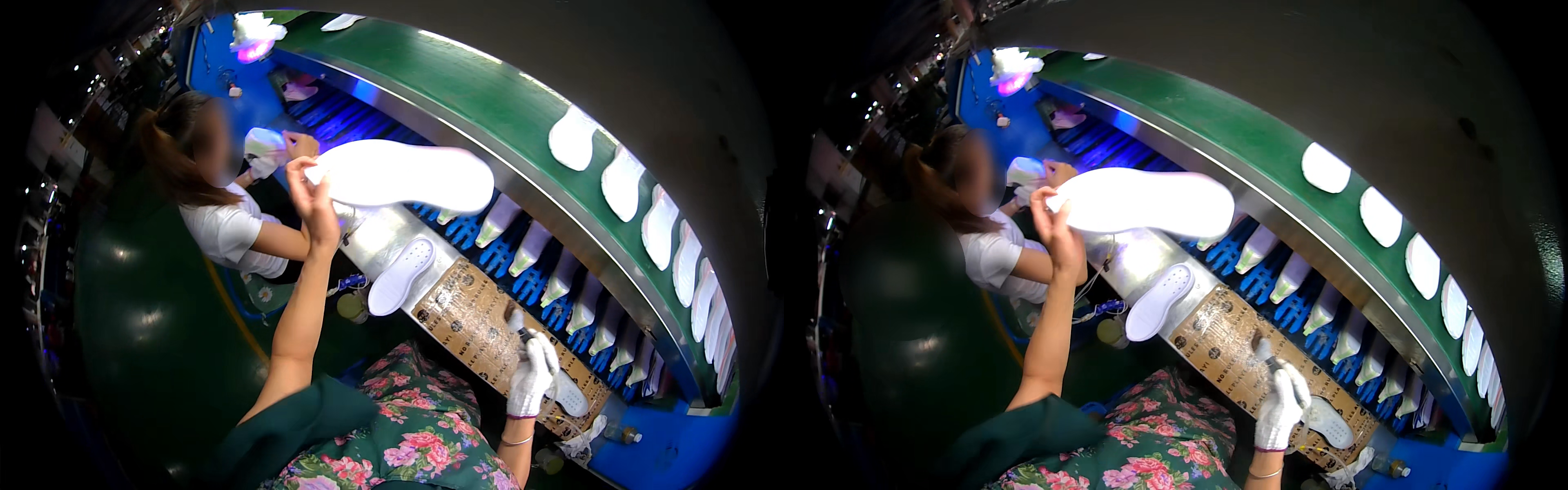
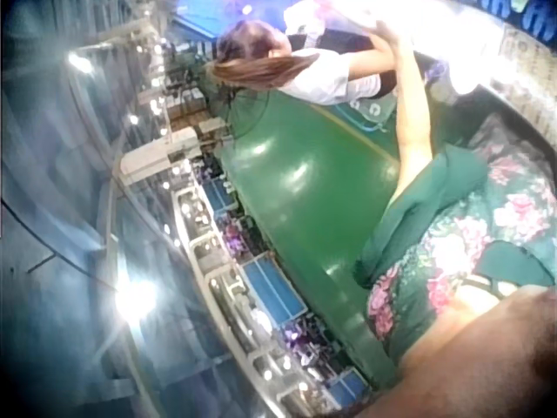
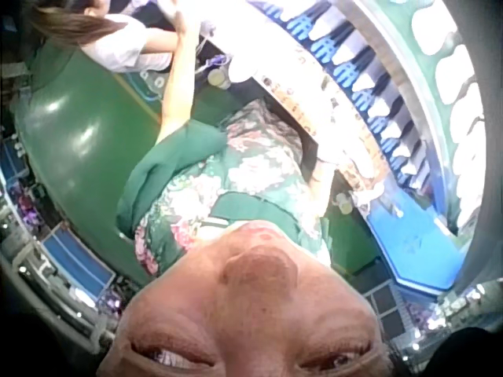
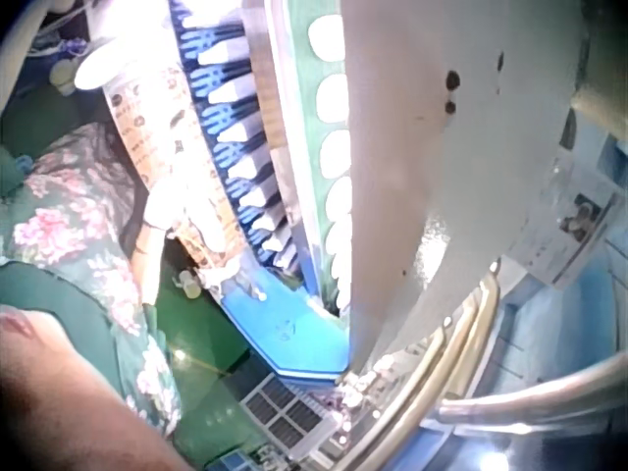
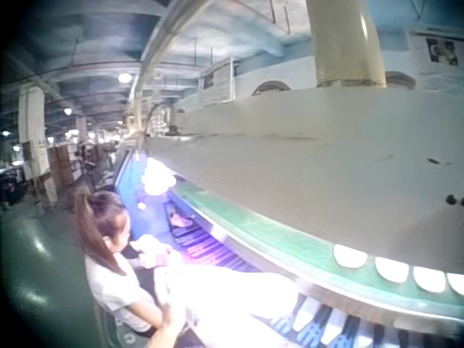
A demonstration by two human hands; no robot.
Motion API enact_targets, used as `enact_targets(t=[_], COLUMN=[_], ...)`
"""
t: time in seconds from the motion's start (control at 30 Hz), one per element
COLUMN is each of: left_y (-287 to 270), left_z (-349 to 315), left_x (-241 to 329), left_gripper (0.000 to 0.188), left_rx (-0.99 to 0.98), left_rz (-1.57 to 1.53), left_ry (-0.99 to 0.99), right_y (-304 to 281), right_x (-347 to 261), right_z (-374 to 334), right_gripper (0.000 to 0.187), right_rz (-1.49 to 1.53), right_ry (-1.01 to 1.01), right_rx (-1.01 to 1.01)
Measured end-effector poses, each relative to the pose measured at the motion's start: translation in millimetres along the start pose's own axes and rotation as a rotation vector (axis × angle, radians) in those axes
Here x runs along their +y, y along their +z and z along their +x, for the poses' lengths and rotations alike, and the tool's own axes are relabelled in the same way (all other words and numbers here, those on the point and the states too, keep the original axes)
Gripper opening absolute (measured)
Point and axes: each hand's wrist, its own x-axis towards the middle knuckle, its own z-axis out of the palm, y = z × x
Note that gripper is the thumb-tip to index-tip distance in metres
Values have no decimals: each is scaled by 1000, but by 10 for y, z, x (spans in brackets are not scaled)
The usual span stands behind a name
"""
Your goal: The person applies glue to the interior of white shoe soles using a brush while holding each sole by hand, then places the soles onto a conveyor belt.
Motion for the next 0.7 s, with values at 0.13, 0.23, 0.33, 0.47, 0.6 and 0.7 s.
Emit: enact_targets(t=[0.13, 0.23, 0.33, 0.47, 0.6, 0.7], left_y=[-264, -156, 94, 157, 41, 87], left_z=[-208, -627, -1155, -1928, -2548, -2563], left_x=[322, 348, 226, -19, 294, 482], left_gripper=[20, 25, 29, 35, 64, 93], left_rx=[-132, -514, -763, -824, -670, -768], left_rz=[-59, -87, -177, -370, -733, -1152], left_ry=[-368, -651, -924, -1413, -1730, -1956], right_y=[107, 309, 518, 797, 760, 653], right_x=[-305, -429, -416, -476, -562, -626], right_z=[40, -53, -139, -243, -208, -211], right_gripper=[25, 25, 23, 19, 16, 16], right_rz=[130, 106, -17, -119, -221, -200], right_ry=[-27, -24, -55, -59, -81, -50], right_rx=[-128, -214, -336, -386, -357, -307])
